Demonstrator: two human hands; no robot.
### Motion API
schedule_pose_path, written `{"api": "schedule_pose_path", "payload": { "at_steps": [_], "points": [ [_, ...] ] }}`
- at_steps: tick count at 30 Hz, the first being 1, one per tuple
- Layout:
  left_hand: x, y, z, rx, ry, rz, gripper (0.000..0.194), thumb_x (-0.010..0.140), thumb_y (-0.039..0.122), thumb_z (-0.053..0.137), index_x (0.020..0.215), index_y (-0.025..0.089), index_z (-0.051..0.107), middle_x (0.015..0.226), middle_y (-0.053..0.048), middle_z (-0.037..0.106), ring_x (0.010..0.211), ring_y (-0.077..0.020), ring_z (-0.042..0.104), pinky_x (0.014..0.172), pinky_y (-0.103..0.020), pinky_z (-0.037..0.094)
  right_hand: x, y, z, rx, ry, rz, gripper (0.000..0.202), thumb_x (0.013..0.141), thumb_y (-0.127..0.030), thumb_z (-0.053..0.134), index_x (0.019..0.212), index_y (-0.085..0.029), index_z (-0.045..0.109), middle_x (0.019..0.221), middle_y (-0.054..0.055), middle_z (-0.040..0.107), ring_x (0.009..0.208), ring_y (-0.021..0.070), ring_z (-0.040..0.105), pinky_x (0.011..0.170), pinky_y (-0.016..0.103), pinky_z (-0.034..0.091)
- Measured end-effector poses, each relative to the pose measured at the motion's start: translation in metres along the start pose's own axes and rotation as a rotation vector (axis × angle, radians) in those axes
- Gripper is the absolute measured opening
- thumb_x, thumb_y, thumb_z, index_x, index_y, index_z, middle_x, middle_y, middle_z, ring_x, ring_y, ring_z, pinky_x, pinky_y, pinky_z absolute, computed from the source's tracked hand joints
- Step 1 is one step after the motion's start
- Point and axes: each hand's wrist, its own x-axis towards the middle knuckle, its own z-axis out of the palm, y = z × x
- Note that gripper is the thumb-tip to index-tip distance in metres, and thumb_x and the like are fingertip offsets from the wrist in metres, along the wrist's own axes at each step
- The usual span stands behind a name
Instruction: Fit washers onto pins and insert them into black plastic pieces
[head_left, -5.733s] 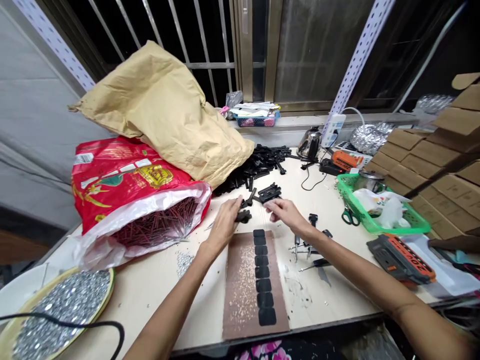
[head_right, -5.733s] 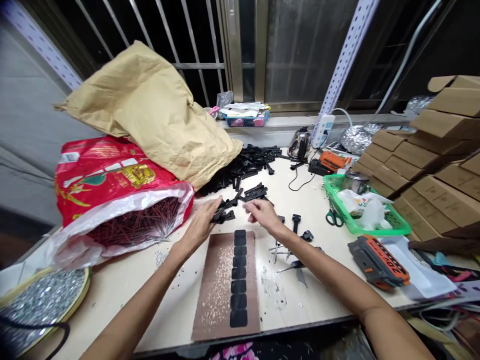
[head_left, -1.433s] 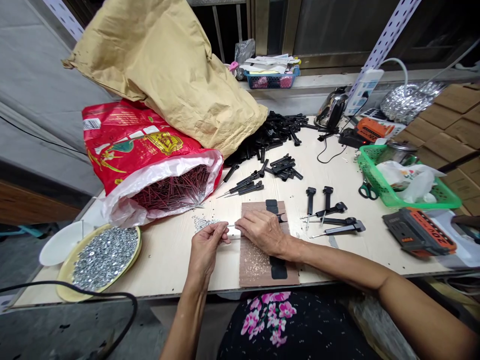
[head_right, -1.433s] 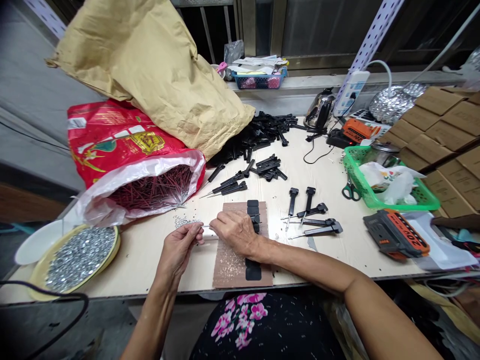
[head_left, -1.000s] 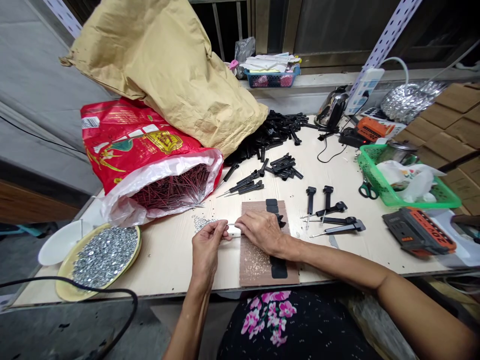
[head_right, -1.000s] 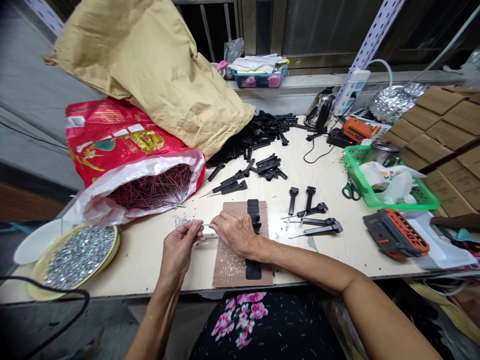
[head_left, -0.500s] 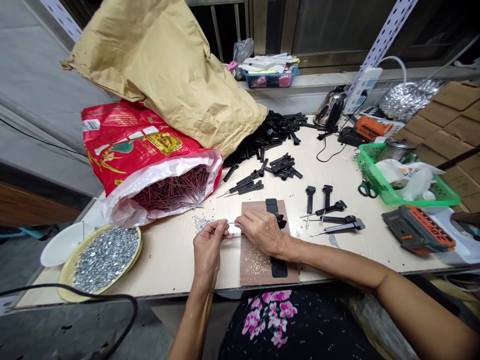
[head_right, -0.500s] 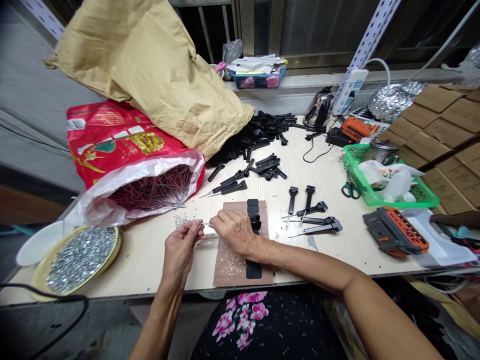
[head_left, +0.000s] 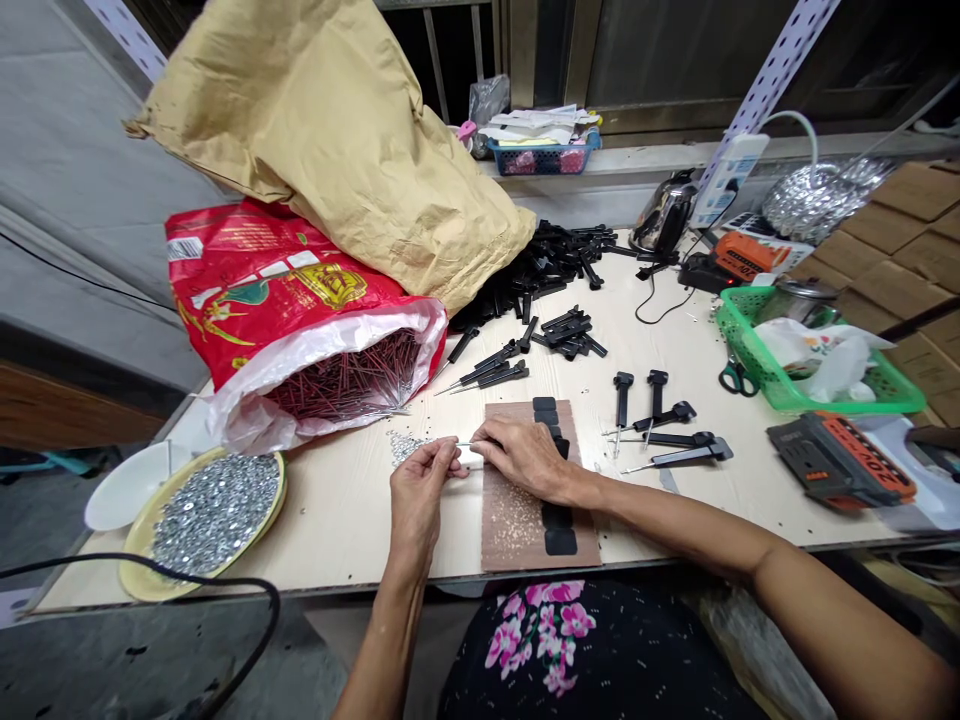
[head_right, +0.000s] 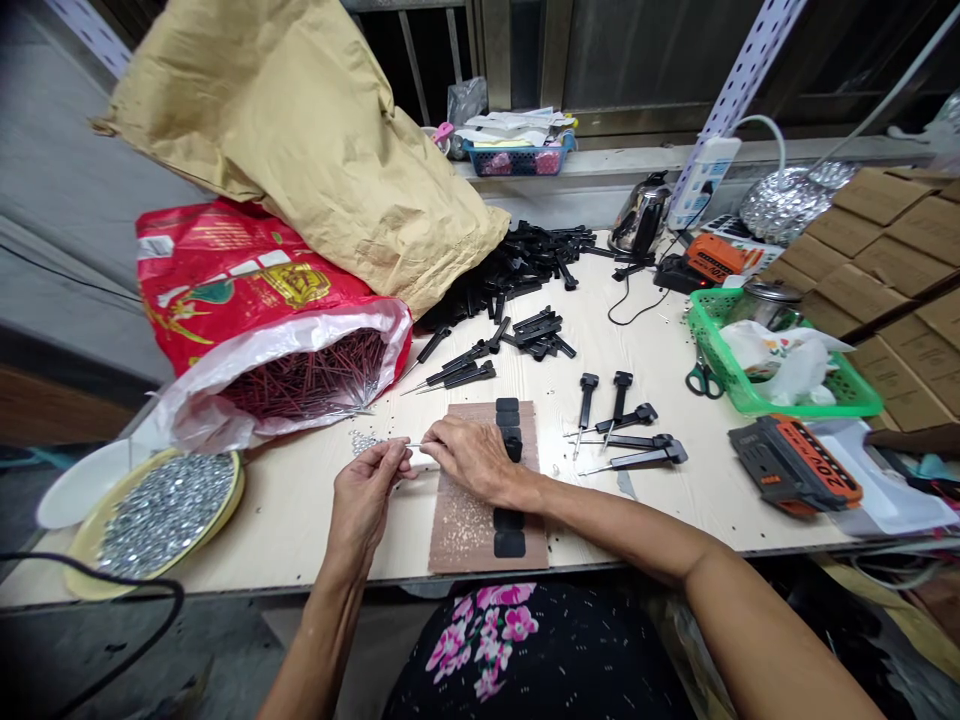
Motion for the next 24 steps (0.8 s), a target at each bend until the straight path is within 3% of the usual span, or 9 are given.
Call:
{"api": "schedule_pose_path", "payload": {
  "at_steps": [4,6,8,10,12,15,19,22,24],
  "points": [
    [0.001,0.000,-0.002,-0.057,0.029,-0.073,0.039,0.059,0.041,0.077,0.080,0.010,0.065,0.064,0.001,0.059,0.051,-0.0083,0.051,0.055,-0.023,0.044,-0.002,0.000,0.007,-0.282,0.068,-0.185,0.021,0.096,-0.023,0.043,0.088,-0.018,0.062,0.082,0.002,0.064,0.075,0.0134,0.055,0.061,0.026,0.033],
    [-0.002,-0.002,-0.013,0.009,0.098,-0.058,0.041,0.060,0.046,0.074,0.080,0.011,0.065,0.064,0.000,0.058,0.052,-0.0094,0.050,0.055,-0.025,0.044,-0.004,-0.001,0.011,-0.373,0.084,-0.261,0.021,0.095,-0.019,0.044,0.085,-0.019,0.063,0.078,0.002,0.063,0.073,0.0140,0.055,0.062,0.027,0.032],
    [-0.006,-0.006,-0.036,0.263,0.223,0.032,0.039,0.069,0.048,0.066,0.084,0.012,0.065,0.063,0.000,0.058,0.054,-0.0121,0.052,0.059,-0.028,0.046,-0.006,-0.001,0.012,-0.346,0.081,-0.231,0.020,0.094,-0.021,0.046,0.085,-0.019,0.063,0.077,0.002,0.063,0.071,0.0132,0.055,0.060,0.026,0.033],
    [-0.012,-0.014,-0.067,0.665,0.342,0.160,0.033,0.077,0.046,0.057,0.085,0.014,0.065,0.063,-0.002,0.059,0.059,-0.0166,0.055,0.066,-0.033,0.046,-0.009,0.000,0.010,-0.280,0.071,-0.148,0.020,0.094,-0.025,0.047,0.086,-0.017,0.064,0.078,0.002,0.064,0.070,0.0125,0.056,0.059,0.025,0.035],
    [-0.017,-0.022,-0.100,1.009,0.375,0.326,0.031,0.082,0.040,0.047,0.081,0.014,0.064,0.075,-0.009,0.062,0.072,-0.0225,0.058,0.073,-0.037,0.045,-0.011,0.002,0.008,-0.235,0.057,-0.095,0.021,0.094,-0.027,0.047,0.087,-0.016,0.064,0.081,0.002,0.065,0.071,0.0123,0.058,0.061,0.024,0.037],
    [-0.023,-0.027,-0.133,1.307,0.439,0.434,0.034,0.087,0.034,0.036,0.080,0.014,0.062,0.077,-0.013,0.061,0.077,-0.0264,0.058,0.073,-0.040,0.044,-0.014,0.004,0.005,-0.198,0.041,-0.091,0.020,0.094,-0.026,0.046,0.090,-0.017,0.063,0.083,0.002,0.065,0.074,0.0127,0.059,0.066,0.024,0.040],
    [-0.042,-0.016,-0.133,1.333,0.440,0.526,0.032,0.089,0.035,0.037,0.084,0.015,0.061,0.079,-0.011,0.063,0.075,-0.0247,0.060,0.072,-0.036,0.046,-0.021,0.005,0.005,-0.164,0.052,-0.099,0.019,0.094,-0.028,0.046,0.091,-0.019,0.062,0.084,0.002,0.066,0.076,0.0142,0.062,0.069,0.025,0.043],
    [-0.055,0.003,-0.121,1.209,0.410,0.565,0.025,0.090,0.033,0.042,0.085,0.018,0.061,0.081,-0.008,0.065,0.074,-0.0201,0.061,0.072,-0.031,0.046,-0.029,0.004,0.004,-0.126,0.090,-0.140,0.020,0.094,-0.028,0.044,0.090,-0.019,0.062,0.082,0.002,0.066,0.074,0.0141,0.063,0.069,0.025,0.045],
    [-0.055,0.021,-0.123,1.150,0.473,0.572,0.023,0.090,0.032,0.043,0.087,0.018,0.062,0.083,-0.006,0.066,0.076,-0.0183,0.062,0.073,-0.029,0.046,-0.034,0.006,0.003,-0.109,0.131,-0.159,0.020,0.095,-0.028,0.044,0.090,-0.020,0.061,0.083,0.002,0.066,0.072,0.0134,0.063,0.066,0.024,0.046]
  ]
}}
